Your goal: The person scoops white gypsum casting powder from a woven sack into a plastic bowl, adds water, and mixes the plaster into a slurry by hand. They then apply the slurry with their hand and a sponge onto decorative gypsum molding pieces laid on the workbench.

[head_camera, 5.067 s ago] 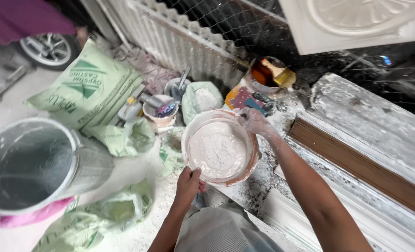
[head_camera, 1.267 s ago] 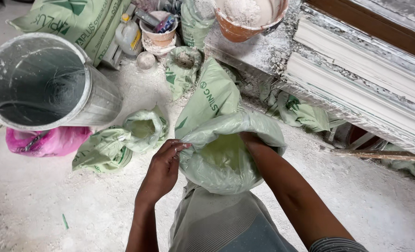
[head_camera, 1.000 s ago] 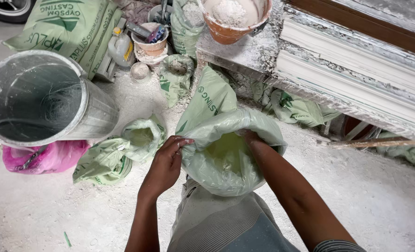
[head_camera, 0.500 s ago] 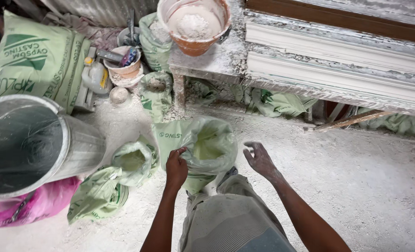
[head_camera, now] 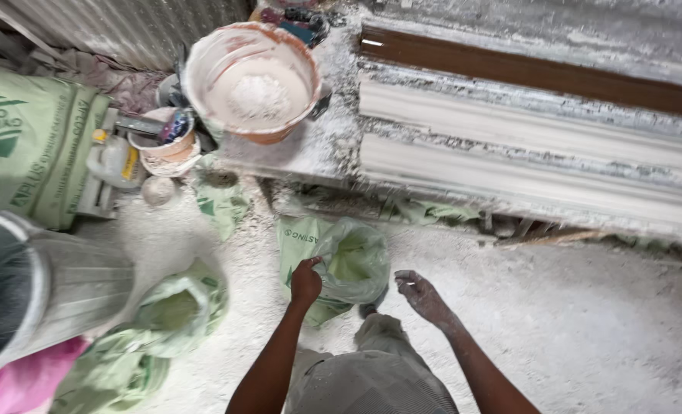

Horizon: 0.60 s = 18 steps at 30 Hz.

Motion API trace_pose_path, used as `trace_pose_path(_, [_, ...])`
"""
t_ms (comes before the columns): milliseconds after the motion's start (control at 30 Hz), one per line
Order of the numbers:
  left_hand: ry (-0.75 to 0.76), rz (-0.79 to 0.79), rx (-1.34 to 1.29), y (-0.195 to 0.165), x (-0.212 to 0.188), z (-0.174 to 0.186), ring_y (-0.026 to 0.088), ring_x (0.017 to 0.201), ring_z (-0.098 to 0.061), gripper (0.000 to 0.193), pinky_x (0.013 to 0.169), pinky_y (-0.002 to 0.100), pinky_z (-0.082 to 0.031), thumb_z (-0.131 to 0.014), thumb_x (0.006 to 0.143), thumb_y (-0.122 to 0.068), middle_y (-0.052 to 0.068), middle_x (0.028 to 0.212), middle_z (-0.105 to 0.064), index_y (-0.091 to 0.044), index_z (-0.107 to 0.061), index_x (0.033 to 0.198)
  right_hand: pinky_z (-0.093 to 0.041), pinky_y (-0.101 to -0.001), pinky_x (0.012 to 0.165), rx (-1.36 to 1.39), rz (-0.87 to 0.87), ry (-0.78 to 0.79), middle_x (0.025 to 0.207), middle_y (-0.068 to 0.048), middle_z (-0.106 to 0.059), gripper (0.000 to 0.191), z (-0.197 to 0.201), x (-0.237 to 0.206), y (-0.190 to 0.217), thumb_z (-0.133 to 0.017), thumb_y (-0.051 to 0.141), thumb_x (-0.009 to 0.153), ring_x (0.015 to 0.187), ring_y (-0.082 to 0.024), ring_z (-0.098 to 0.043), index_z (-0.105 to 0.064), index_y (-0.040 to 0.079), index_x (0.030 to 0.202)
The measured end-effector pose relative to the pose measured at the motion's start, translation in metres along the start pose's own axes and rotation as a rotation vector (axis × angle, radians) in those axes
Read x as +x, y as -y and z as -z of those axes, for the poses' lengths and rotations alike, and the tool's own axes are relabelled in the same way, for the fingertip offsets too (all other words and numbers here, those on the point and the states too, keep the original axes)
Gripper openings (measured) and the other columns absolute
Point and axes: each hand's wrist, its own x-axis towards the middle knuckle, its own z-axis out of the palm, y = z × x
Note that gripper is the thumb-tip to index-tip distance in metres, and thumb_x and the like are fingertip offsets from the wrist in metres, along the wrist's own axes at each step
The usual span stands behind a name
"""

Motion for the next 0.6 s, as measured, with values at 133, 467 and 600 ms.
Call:
trace_pose_path(133, [0.058,0.028,0.072,-0.013,0.050,-0.065,0.035,0.108,-0.068,0.041,0.093,0.043,-0.053,-0.054,0.083,0.002,0.014,0.123,-0.070,-0.011,-0.075,0.117,-0.058,-0.0317,0.080,-0.092,-0.008,-0.007,0.103,-0.007,-0.073,0.033,0.049,0.042,0.019,-0.061,0.024,0.101,0.090,-0.013,-0.067,-0.063,0.005,0.127])
trace_pose_path(467, [0.161,0.036,0.304,-0.022,0.223,-0.182,0.036,0.121,-0.060,0.042,0.103,0.046,-0.048,-0.056,0.088,-0.008,0.012,0.132,-0.065,-0.016,-0.069,0.127,-0.062,-0.0319,0.083,-0.264,-0.221,0.211,0.112,-0.007,-0.076,0.032,0.122,0.099,0.086,-0.055,0.030,0.102,0.104,-0.016,-0.074,-0.063,0.010,0.125])
trace_pose_path(600, [0.122,-0.116,0.305,-0.020,0.273,-0.202,0.036,0.126,-0.057,0.042,0.107,0.046,-0.045,-0.057,0.090,-0.012,0.014,0.136,-0.063,-0.014,-0.065,0.131,-0.062,-0.0334,0.086,-0.247,-0.191,0.200,0.112,-0.007,-0.076,0.033,0.120,0.118,0.064,-0.056,0.030,0.100,0.106,-0.017,-0.077,-0.066,0.011,0.125])
